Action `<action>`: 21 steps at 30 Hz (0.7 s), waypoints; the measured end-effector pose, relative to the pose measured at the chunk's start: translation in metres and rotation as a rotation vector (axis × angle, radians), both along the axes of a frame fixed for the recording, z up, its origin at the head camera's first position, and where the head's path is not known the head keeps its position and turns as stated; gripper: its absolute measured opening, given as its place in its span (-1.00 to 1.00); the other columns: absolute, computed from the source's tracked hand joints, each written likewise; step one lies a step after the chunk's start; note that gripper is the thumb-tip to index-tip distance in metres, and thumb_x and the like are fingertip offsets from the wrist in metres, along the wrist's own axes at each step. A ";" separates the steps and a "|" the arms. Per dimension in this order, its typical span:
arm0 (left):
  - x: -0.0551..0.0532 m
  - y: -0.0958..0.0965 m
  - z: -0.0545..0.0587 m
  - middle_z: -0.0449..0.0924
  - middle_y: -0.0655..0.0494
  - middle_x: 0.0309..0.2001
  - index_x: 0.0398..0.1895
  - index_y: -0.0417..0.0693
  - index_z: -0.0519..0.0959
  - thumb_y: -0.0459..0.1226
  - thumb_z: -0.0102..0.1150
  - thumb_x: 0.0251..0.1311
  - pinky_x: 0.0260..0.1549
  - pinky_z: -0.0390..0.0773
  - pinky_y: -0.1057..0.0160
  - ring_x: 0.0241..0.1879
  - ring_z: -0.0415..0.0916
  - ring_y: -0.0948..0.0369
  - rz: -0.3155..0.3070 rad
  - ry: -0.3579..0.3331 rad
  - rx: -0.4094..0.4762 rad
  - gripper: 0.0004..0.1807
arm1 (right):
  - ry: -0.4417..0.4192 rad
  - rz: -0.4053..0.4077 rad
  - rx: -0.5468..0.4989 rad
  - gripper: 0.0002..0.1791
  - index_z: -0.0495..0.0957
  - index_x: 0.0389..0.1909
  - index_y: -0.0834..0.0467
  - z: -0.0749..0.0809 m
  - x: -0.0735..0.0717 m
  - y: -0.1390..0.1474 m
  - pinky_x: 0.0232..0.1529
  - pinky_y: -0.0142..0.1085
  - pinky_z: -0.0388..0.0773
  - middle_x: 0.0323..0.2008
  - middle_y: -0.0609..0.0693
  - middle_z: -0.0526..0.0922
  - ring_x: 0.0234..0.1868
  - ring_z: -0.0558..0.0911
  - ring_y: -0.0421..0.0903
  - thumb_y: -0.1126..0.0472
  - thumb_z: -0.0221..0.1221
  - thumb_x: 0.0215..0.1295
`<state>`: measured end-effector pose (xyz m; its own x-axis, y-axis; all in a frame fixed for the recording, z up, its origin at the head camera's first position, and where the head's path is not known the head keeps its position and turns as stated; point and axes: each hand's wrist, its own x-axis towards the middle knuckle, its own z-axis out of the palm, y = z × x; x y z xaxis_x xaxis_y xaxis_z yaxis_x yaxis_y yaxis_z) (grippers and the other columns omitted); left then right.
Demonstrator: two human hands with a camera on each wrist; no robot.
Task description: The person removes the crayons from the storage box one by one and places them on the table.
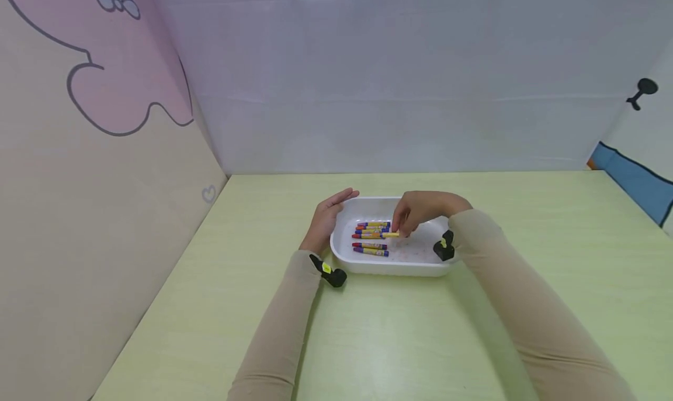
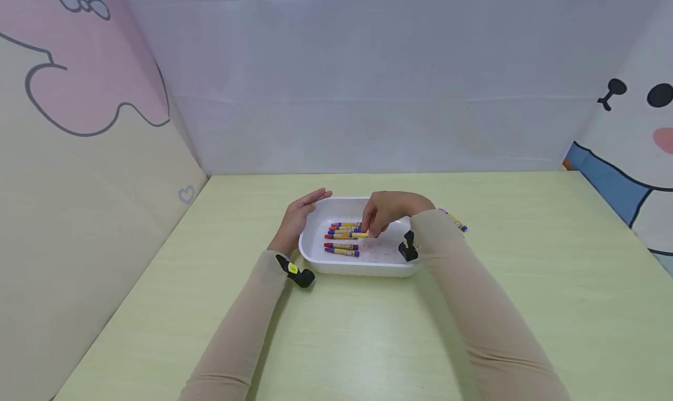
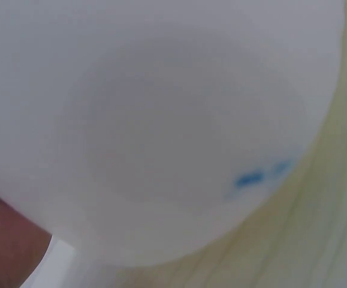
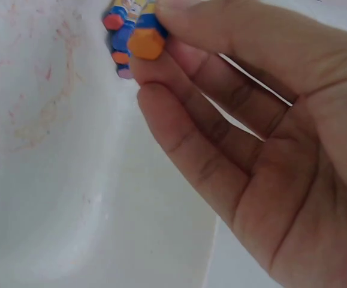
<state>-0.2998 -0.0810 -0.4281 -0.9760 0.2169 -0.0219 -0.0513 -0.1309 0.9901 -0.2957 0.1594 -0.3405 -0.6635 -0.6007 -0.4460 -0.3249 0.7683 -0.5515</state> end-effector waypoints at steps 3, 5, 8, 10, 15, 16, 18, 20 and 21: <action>-0.001 0.000 -0.001 0.52 0.14 0.23 0.31 -0.04 0.41 -0.36 -0.28 0.44 0.31 0.37 0.16 0.33 0.34 0.21 -0.005 -0.002 0.010 -0.55 | 0.018 -0.004 -0.003 -0.85 0.70 -0.23 0.11 0.005 0.001 0.009 -0.11 -0.28 0.58 -0.29 -0.09 0.71 -0.28 0.60 -0.20 0.26 0.28 0.16; -0.002 0.000 -0.001 0.51 0.14 0.24 0.32 -0.05 0.40 -0.36 -0.29 0.45 0.31 0.37 0.15 0.33 0.33 0.20 -0.006 -0.006 0.009 -0.55 | 0.029 -0.025 -0.009 -0.84 0.70 -0.22 0.11 0.009 0.002 0.017 -0.10 -0.27 0.58 -0.29 -0.09 0.72 -0.27 0.61 -0.20 0.25 0.27 0.17; -0.002 0.001 -0.001 0.49 0.12 0.26 0.35 -0.09 0.36 -0.35 -0.31 0.45 0.32 0.35 0.13 0.35 0.31 0.17 -0.012 -0.006 0.004 -0.54 | 0.046 -0.065 -0.021 -0.82 0.69 -0.19 0.13 0.014 0.005 0.030 -0.08 -0.22 0.60 -0.28 -0.08 0.72 -0.25 0.62 -0.18 0.26 0.26 0.18; -0.002 0.001 -0.001 0.49 0.14 0.26 0.35 -0.07 0.37 -0.34 -0.31 0.46 0.32 0.35 0.13 0.36 0.30 0.15 -0.009 -0.013 -0.006 -0.55 | 0.066 -0.081 -0.029 -0.81 0.69 -0.17 0.14 0.018 0.006 0.039 -0.07 -0.20 0.61 -0.28 -0.07 0.72 -0.24 0.63 -0.17 0.26 0.25 0.18; -0.003 0.000 -0.001 0.49 0.15 0.25 0.36 -0.07 0.35 -0.34 -0.30 0.45 0.33 0.34 0.12 0.38 0.26 0.10 -0.012 -0.014 -0.002 -0.54 | 0.122 -0.101 -0.047 -0.78 0.67 -0.13 0.15 0.025 0.008 0.060 -0.07 -0.21 0.60 -0.25 -0.06 0.72 -0.21 0.63 -0.17 0.22 0.26 0.20; -0.003 0.000 -0.001 0.49 0.14 0.26 0.36 -0.08 0.34 -0.35 -0.30 0.45 0.33 0.34 0.12 0.38 0.27 0.10 -0.013 -0.012 -0.001 -0.54 | 0.129 -0.109 -0.055 -0.77 0.67 -0.12 0.15 0.026 0.009 0.064 -0.06 -0.21 0.60 -0.24 -0.05 0.73 -0.21 0.64 -0.17 0.21 0.26 0.20; -0.003 0.000 -0.001 0.50 0.14 0.25 0.37 -0.10 0.33 -0.35 -0.30 0.45 0.32 0.35 0.15 0.37 0.28 0.14 -0.015 -0.012 0.002 -0.54 | 0.143 -0.132 -0.063 -0.75 0.67 -0.10 0.14 0.027 0.010 0.072 -0.07 -0.20 0.60 -0.22 -0.05 0.73 -0.20 0.64 -0.17 0.19 0.27 0.20; -0.004 0.000 -0.001 0.50 0.13 0.25 0.37 -0.11 0.33 -0.35 -0.30 0.45 0.32 0.36 0.16 0.36 0.30 0.16 -0.017 -0.009 0.002 -0.53 | 0.151 -0.157 -0.073 -0.73 0.67 -0.09 0.14 0.026 0.010 0.081 -0.07 -0.18 0.61 -0.21 -0.04 0.73 -0.20 0.65 -0.17 0.17 0.28 0.20; -0.004 0.000 -0.001 0.49 0.13 0.25 0.37 -0.11 0.33 -0.35 -0.30 0.45 0.31 0.36 0.17 0.36 0.30 0.17 -0.019 -0.011 0.002 -0.53 | 0.160 -0.167 -0.075 -0.73 0.67 -0.09 0.14 0.025 0.010 0.085 -0.08 -0.18 0.61 -0.21 -0.04 0.73 -0.20 0.65 -0.18 0.16 0.28 0.19</action>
<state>-0.3033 -0.0809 -0.4289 -0.9713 0.2356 -0.0319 -0.0645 -0.1322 0.9891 -0.2853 0.2446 -0.3153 -0.8149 -0.5046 -0.2853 -0.2852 0.7774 -0.5606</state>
